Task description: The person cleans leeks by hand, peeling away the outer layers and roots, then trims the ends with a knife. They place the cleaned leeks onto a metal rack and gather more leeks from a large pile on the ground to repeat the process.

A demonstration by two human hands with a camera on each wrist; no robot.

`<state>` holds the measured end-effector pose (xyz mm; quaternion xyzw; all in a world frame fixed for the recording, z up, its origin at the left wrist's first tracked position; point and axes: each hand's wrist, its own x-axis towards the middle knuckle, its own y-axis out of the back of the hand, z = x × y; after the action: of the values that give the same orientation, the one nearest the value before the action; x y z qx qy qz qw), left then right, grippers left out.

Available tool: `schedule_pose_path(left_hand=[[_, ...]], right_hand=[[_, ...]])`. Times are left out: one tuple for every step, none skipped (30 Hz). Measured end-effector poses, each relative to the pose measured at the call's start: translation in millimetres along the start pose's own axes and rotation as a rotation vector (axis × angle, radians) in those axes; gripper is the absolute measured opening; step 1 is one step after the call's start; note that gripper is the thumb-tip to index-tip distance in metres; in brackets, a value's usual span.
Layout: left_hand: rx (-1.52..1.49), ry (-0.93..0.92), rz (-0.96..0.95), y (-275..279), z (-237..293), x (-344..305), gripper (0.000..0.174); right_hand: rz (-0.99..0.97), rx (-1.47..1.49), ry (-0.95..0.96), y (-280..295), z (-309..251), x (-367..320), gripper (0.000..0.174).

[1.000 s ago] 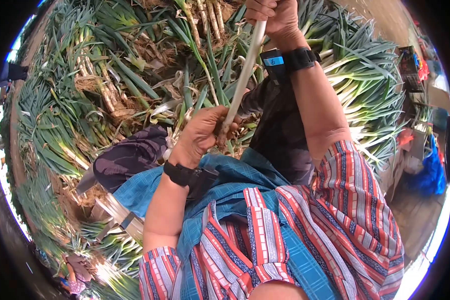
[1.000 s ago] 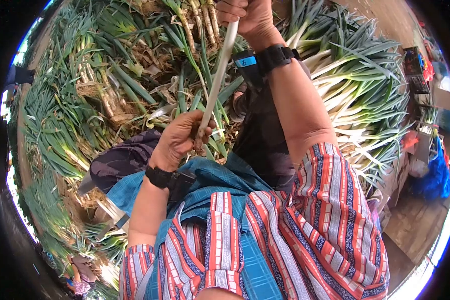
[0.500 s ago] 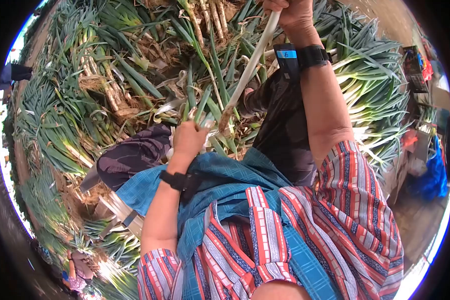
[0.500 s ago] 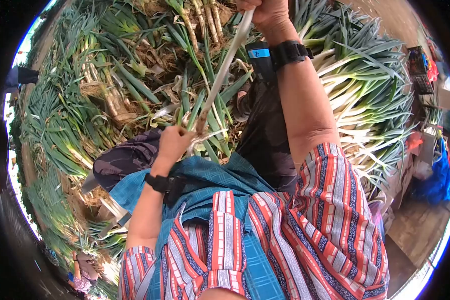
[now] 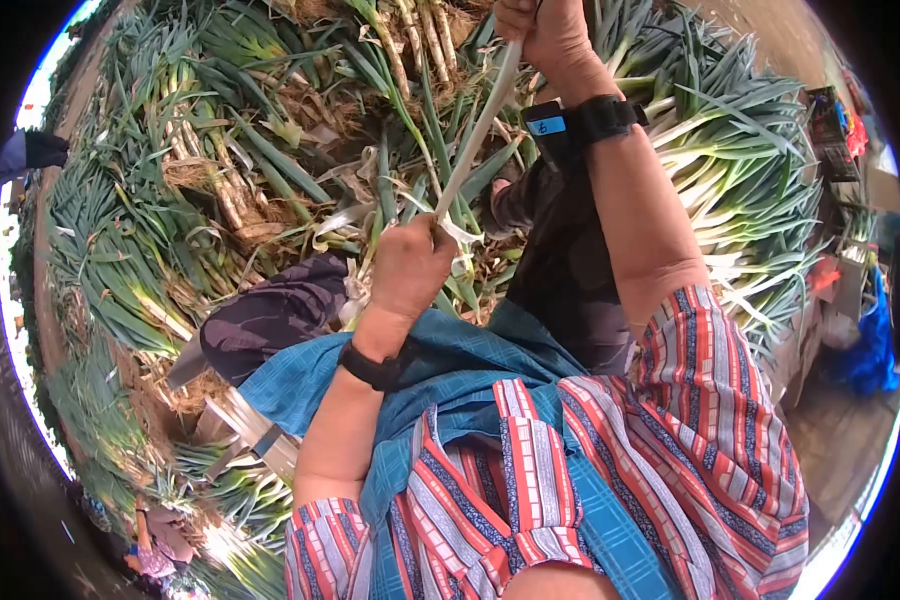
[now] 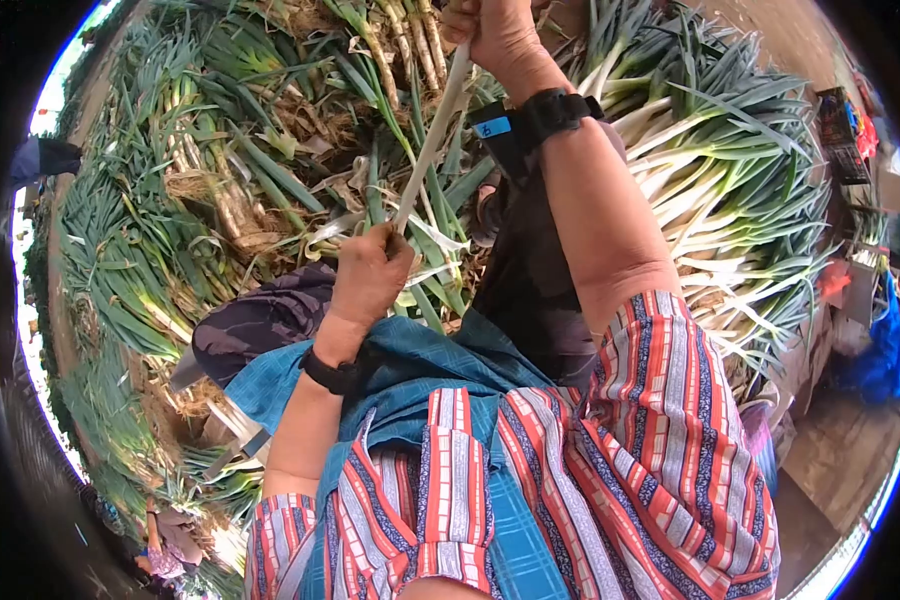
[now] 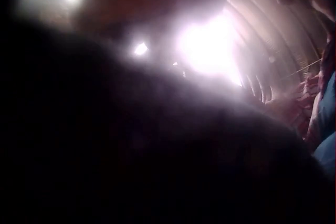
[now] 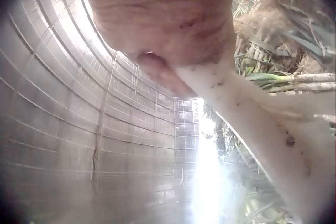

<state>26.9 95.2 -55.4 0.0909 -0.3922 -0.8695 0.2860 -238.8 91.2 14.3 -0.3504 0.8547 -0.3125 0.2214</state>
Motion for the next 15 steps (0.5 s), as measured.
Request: schedule_pose_path(left_hand=[[0.03,-0.014,0.008,-1.3,-1.1,0.4,0.013],[0.046,-0.006,0.001,-2.6,-2.3,0.5,0.012],[0.06,0.002,-0.008,-4.2,-3.4,0.1,0.011],[0.074,0.01,-0.016,-5.6,-3.8,-0.4,0.011],[0.088,0.017,-0.02,-6.2,-4.5,-0.6,0.012],[0.102,0.025,-0.024,-6.3,-5.4,-0.9,0.014],[0.116,0.031,-0.027,-6.3,-6.6,-0.7,0.015],[-0.052,0.125,-0.041,-6.6,-7.8,0.1,0.015],[-0.221,0.219,-0.055,-6.9,-9.3,0.7,0.015],[-0.388,0.313,-0.068,-5.0,-7.4,1.6,0.015],[-0.517,0.389,-0.054,-2.1,-5.7,1.8,0.016],[-0.647,0.463,-0.039,1.1,-3.9,2.6,0.017],[-0.78,0.537,-0.024,2.6,-3.5,3.0,0.018],[-0.902,0.589,-0.017,3.3,-3.2,3.0,0.018],[-1.023,0.638,-0.009,4.4,-3.0,3.2,0.017]], right_hand=[[-0.004,-0.01,-0.012,-0.5,2.0,0.9,0.031],[-0.024,0.002,-0.009,-0.2,3.3,1.7,0.032],[-0.042,0.014,-0.007,0.3,5.0,2.0,0.032],[-0.06,0.025,-0.005,0.5,6.2,1.6,0.032],[-0.061,0.027,-0.006,0.6,6.5,1.6,0.033],[-0.062,0.029,-0.008,0.5,6.4,1.6,0.033],[-0.064,0.031,-0.008,-1.3,5.3,0.7,0.034],[-0.064,0.046,0.011,-2.5,3.0,-0.6,0.035],[-0.064,0.059,0.029,-3.0,0.3,-2.4,0.036],[-0.065,0.075,0.047,-1.8,-1.2,-2.8,0.037],[-0.065,0.059,0.071,-1.0,-2.8,-3.4,0.038],[-0.065,0.043,0.097,0.1,-6.1,-3.9,0.039],[-0.066,0.025,0.123,-0.1,-10.0,-5.8,0.041],[-0.043,0.046,0.125,-0.9,-12.3,-7.9,0.041],[-0.022,0.068,0.127,-2.4,-14.5,-10.1,0.042]])
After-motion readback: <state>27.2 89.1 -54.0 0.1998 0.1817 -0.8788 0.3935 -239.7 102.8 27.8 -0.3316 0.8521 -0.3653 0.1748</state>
